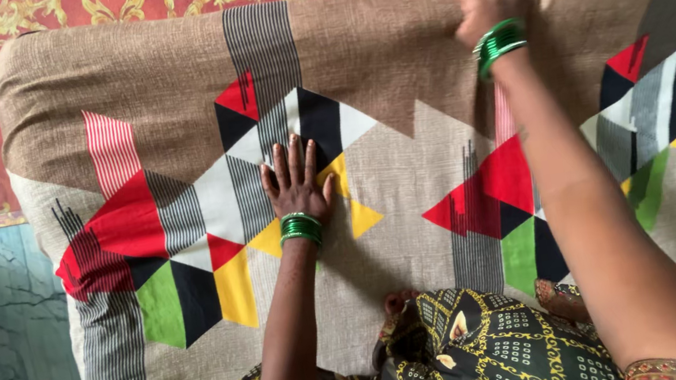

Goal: The person uses their hands to smooth out and flatten a patterned blanket laid out on a floor surface.

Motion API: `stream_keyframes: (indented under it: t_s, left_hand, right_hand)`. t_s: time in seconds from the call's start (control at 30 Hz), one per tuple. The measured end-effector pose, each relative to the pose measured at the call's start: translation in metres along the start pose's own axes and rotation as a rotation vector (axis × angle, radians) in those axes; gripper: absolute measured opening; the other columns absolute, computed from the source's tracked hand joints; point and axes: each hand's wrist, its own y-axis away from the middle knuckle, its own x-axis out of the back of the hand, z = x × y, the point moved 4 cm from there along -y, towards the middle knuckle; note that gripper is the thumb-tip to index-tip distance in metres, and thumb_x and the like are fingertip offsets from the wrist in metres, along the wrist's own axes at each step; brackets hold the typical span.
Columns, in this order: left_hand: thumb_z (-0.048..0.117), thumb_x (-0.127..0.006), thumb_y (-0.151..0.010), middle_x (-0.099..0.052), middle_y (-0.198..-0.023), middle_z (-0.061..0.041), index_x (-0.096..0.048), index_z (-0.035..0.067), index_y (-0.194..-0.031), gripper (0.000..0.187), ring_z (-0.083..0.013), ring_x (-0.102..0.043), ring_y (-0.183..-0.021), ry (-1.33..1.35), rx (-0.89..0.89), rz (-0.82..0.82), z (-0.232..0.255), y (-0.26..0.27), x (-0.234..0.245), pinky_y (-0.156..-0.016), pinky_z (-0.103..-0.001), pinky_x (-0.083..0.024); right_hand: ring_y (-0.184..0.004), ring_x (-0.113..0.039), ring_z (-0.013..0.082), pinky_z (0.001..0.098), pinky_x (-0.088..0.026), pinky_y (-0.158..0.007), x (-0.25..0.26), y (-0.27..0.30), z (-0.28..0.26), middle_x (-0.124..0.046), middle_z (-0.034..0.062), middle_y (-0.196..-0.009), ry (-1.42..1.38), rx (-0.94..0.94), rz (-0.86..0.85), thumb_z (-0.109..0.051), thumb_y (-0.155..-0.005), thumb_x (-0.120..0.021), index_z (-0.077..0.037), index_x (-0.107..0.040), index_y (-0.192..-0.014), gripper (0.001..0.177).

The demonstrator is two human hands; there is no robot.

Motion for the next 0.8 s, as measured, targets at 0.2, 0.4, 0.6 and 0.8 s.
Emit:
stream_keyframes:
  t_s: [0.2,0.4,0.6,0.8]
  left_hand:
    - [0.063,-0.04,-0.098,0.0,-0.173,0.001,-0.016,0.031,-0.165,0.078,-0.0277,0.004,-0.159,-0.041,-0.004,-0.025,-0.003,-0.003,-0.008,-0.124,-0.056,0.009]
    - [0.063,-0.044,-0.097,0.001,-0.173,0.0,-0.014,0.031,-0.164,0.081,-0.029,0.006,-0.158,-0.014,0.0,-0.085,-0.002,-0.007,-0.012,-0.123,-0.058,0.008]
    - [0.054,-0.062,-0.09,-0.002,-0.173,0.0,-0.018,0.031,-0.164,0.089,-0.0312,-0.001,-0.159,0.014,-0.056,-0.135,-0.008,-0.005,0.009,-0.125,-0.058,-0.002]
    - [0.057,-0.067,-0.086,-0.006,-0.172,0.001,-0.022,0.033,-0.161,0.091,-0.0297,-0.011,-0.157,-0.041,-0.156,-0.2,-0.011,-0.012,0.036,-0.122,-0.055,-0.016]
  right_hand:
    - [-0.106,-0.068,0.028,0.059,-0.048,-0.097,0.016,0.008,0.057,-0.073,0.009,-0.113,0.309,0.081,0.387,-0.013,-0.065,-0.052,-0.016,-0.07,-0.113,0.051]
    - [-0.159,-0.024,0.0168,0.0454,-0.016,-0.134,-0.032,0.07,-0.119,-0.035,0.0018,-0.17,0.435,0.596,0.274,-0.014,-0.098,-0.045,-0.019,-0.04,-0.16,0.062]
    - [-0.157,-0.008,0.0199,0.0544,-0.003,-0.123,-0.009,0.067,-0.111,-0.001,-0.0041,-0.17,0.463,0.667,-0.31,-0.03,-0.09,-0.053,-0.032,-0.013,-0.161,0.081]
    - [-0.147,-0.042,0.0335,0.0597,-0.022,-0.123,0.012,0.03,0.026,-0.048,0.0141,-0.16,0.048,0.338,0.178,0.001,-0.083,-0.053,-0.012,-0.047,-0.16,0.078]
